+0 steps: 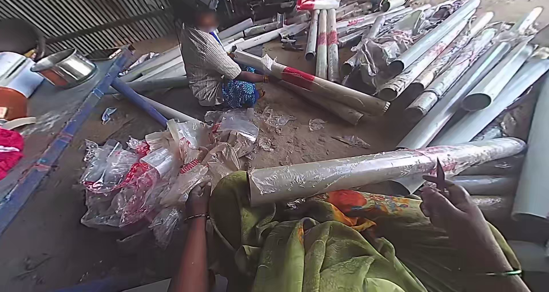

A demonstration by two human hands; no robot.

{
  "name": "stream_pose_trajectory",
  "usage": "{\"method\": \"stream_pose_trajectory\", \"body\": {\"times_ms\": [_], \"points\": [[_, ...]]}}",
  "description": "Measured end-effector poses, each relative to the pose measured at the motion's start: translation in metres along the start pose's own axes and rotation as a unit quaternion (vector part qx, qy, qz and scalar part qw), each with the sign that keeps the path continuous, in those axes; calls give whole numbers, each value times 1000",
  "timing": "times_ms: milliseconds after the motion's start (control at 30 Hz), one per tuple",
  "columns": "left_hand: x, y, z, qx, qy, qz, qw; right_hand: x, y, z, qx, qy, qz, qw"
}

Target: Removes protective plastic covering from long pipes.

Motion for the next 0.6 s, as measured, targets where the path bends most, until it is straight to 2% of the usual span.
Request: {"method": "stream_pose_trajectory", "body": {"times_ms": [67, 133, 200, 267, 400, 600], "points": [[-28, -12, 14, -30, 79, 60, 995, -4, 4, -3, 7, 13, -12, 1000], [-58, -18, 31, -45, 211, 90, 972, -4, 10, -3, 22, 19, -14, 999], [-88, -20, 53, -41, 352, 85, 931, -5, 21, -3, 49, 25, -6, 998], [-109, -14, 72, -13, 452, 76, 889, -2, 33, -3, 73, 35, 8, 997], [-130, 4, 92, 53, 519, 52, 852, 1, 47, -6, 115, 30, 55, 991], [-149, 24, 91, 107, 545, -38, 831, 4, 56, -6, 147, 29, 111, 982]]}}
Point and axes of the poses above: each hand's wrist, its own z-axis away from the middle knuckle, its own y-axis out of the palm, x = y × z, the point moved 8 cm from there along -z, towards the middle knuckle, and after that the axes turned 2 degrees about y, right-handed, at the moved point
